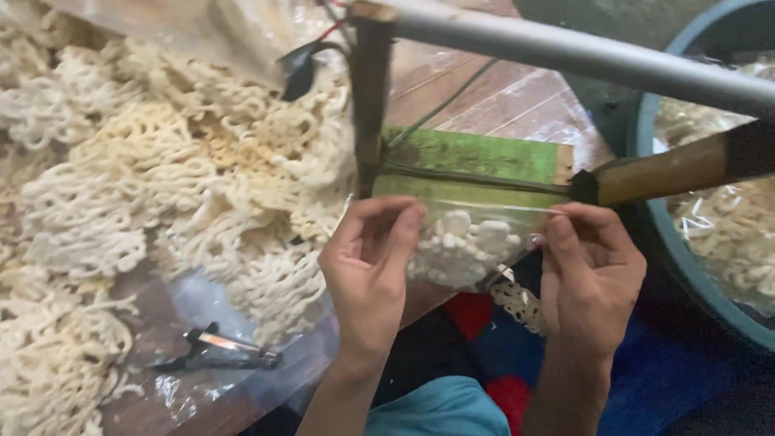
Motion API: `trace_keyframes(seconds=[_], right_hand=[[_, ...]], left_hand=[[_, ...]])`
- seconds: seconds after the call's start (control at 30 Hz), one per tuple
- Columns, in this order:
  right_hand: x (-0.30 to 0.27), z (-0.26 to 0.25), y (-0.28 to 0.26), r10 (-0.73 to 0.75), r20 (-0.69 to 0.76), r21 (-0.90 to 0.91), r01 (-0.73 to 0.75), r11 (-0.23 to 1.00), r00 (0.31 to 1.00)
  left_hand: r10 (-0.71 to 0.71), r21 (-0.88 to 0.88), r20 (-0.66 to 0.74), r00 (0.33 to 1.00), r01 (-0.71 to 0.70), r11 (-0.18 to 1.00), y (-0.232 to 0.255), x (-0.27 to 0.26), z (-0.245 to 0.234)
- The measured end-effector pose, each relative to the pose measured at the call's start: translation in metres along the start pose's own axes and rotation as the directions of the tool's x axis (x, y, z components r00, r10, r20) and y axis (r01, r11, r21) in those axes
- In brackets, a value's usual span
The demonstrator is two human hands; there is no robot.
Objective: Picking up crackers with tongs, placing them into small plastic bags, and sealing the bags using a manual heat sealer.
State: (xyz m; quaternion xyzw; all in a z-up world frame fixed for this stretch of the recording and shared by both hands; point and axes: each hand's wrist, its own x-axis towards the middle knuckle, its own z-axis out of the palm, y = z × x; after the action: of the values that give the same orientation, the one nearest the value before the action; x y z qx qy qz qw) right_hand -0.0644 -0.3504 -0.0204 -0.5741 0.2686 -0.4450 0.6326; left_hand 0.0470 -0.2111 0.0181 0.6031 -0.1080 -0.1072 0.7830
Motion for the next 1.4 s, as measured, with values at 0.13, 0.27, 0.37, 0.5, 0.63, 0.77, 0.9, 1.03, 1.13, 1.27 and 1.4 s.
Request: trace_keyframes(seconds=[0.13, 0.27, 0.37, 0.5, 0.63, 0.77, 0.9, 1.03, 1.13, 1.27, 1.4], right_hand=[[0.02, -0.008, -0.001, -0.053, -0.03, 0.08, 0.055, 0.995, 0.998], [0.038, -0.003, -0.009, -0.134, -0.077, 0.115, 0.142, 0.983, 0.988], [0.048, 0.0, -0.015, -0.195, -0.052, 0.134, 0.2, 0.971, 0.979], [0.062, 0.004, -0.016, -0.217, -0.124, 0.251, 0.243, 0.937, 0.968], [0.066, 0.005, -0.022, -0.23, -0.145, 0.229, 0.259, 0.938, 0.962], [0.068, 0.006, -0.025, -0.257, -0.129, 0.225, 0.281, 0.933, 0.958], [0.07, 0.009, -0.025, -0.242, -0.188, 0.228, 0.282, 0.932, 0.952], [0.073, 0.009, -0.024, -0.273, -0.186, 0.244, 0.314, 0.918, 0.944], [0.073, 0.007, -0.025, -0.288, -0.155, 0.219, 0.317, 0.923, 0.945], [0.075, 0.005, -0.023, -0.298, -0.173, 0.228, 0.332, 0.915, 0.939], [0.075, 0.004, -0.021, -0.294, -0.163, 0.214, 0.325, 0.921, 0.942]], left_hand=[[0.049, 0.014, 0.01, 0.999, -0.049, 0.999, 0.0, 0.011, 0.029], [0.157, -0.078, 0.043, 0.987, -0.153, 0.985, 0.003, 0.022, 0.049], [0.183, -0.103, 0.029, 0.983, -0.179, 0.978, 0.011, 0.027, 0.059], [0.23, -0.14, 0.036, 0.973, -0.223, 0.965, 0.02, 0.033, 0.072], [0.237, -0.18, 0.035, 0.971, -0.227, 0.957, 0.023, 0.035, 0.08], [0.248, -0.205, 0.034, 0.968, -0.236, 0.95, 0.021, 0.038, 0.083], [0.245, -0.205, 0.022, 0.969, -0.236, 0.95, 0.022, 0.039, 0.084], [0.242, -0.17, 0.013, 0.97, -0.237, 0.957, 0.023, 0.039, 0.084], [0.237, -0.198, 0.034, 0.971, -0.226, 0.954, 0.023, 0.04, 0.084], [0.215, -0.202, 0.027, 0.976, -0.206, 0.958, 0.025, 0.04, 0.085], [0.212, -0.219, 0.046, 0.976, -0.197, 0.956, 0.023, 0.039, 0.083]])
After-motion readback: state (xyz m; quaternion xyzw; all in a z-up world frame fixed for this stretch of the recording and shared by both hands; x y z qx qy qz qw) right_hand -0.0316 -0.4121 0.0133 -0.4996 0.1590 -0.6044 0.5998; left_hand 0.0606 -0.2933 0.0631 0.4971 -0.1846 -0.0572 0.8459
